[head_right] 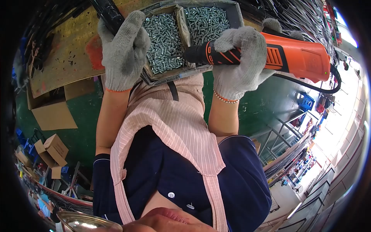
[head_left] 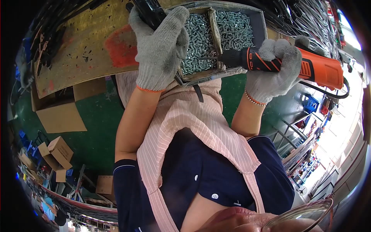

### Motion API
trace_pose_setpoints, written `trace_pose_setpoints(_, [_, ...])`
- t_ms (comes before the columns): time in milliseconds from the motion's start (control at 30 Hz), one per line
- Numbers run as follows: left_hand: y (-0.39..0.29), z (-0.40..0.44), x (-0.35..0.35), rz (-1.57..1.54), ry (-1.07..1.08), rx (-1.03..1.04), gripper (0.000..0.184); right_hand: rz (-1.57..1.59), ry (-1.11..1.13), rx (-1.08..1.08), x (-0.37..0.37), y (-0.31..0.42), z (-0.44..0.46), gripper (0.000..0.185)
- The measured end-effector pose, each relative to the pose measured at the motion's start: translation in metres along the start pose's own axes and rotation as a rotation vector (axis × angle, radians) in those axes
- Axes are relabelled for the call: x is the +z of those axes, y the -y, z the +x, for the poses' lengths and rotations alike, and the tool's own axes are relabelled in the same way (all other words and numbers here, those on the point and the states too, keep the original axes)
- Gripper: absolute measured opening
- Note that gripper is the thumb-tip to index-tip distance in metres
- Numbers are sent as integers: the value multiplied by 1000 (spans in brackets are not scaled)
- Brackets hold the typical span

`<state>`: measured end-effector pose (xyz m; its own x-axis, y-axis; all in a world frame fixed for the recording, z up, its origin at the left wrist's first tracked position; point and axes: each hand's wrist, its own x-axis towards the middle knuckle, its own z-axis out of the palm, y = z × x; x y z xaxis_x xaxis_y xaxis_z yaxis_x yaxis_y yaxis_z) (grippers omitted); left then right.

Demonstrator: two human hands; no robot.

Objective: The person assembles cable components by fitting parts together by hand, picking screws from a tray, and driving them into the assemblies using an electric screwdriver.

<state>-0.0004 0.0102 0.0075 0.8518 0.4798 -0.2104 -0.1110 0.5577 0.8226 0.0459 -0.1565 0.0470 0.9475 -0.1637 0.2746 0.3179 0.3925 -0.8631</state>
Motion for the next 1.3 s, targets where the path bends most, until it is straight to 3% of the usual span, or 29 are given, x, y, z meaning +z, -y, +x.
trace_pose_setpoints(67, [-1,0,1,-3,0,-11,25,-328,-70,-127,-4,-2,-2,9])
trace_pose_setpoints(133, [-2,0,2,-21,3,-16,28,-309,-34,-127,-8,1,1,5])
trace_pose_setpoints(200, [-2,-1,1,-55,9,-18,31,55,108,1,-18,12,9,5])
trace_pose_setpoints(300, [-3,-7,12,-157,-81,-44,38,319,129,65,-16,23,23,11])
trace_pose_setpoints(400, [-1,-13,30,-213,-208,-88,42,495,199,129,-20,36,42,19])
trace_pose_setpoints(533, [15,-6,16,-235,-210,-42,43,675,177,155,-14,39,54,29])
trace_pose_setpoints(633, [5,-9,30,-303,-332,-68,37,248,154,49,-15,12,51,29])
trace_pose_setpoints(667, [6,-9,22,-314,-248,-116,42,242,79,91,-7,7,44,28])
trace_pose_setpoints(733, [14,-9,0,-338,-85,-216,52,272,0,128,-10,1,44,27])
trace_pose_setpoints(833, [17,-7,0,-340,-139,-278,58,366,-10,174,-16,1,46,25])
trace_pose_setpoints(933, [16,-8,3,-332,-55,-140,70,517,9,205,-20,7,58,21])
trace_pose_setpoints(1033, [15,-7,4,-362,-127,-183,75,673,59,217,-12,12,66,18])
trace_pose_setpoints(1133, [15,-7,-5,-373,-8,-231,68,721,89,190,14,12,61,16])
trace_pose_setpoints(1233, [11,-5,3,-502,-204,-292,65,731,124,159,28,1,57,17])
trace_pose_setpoints(1300, [11,-8,-1,-490,-161,-300,62,706,134,162,35,-3,50,18])
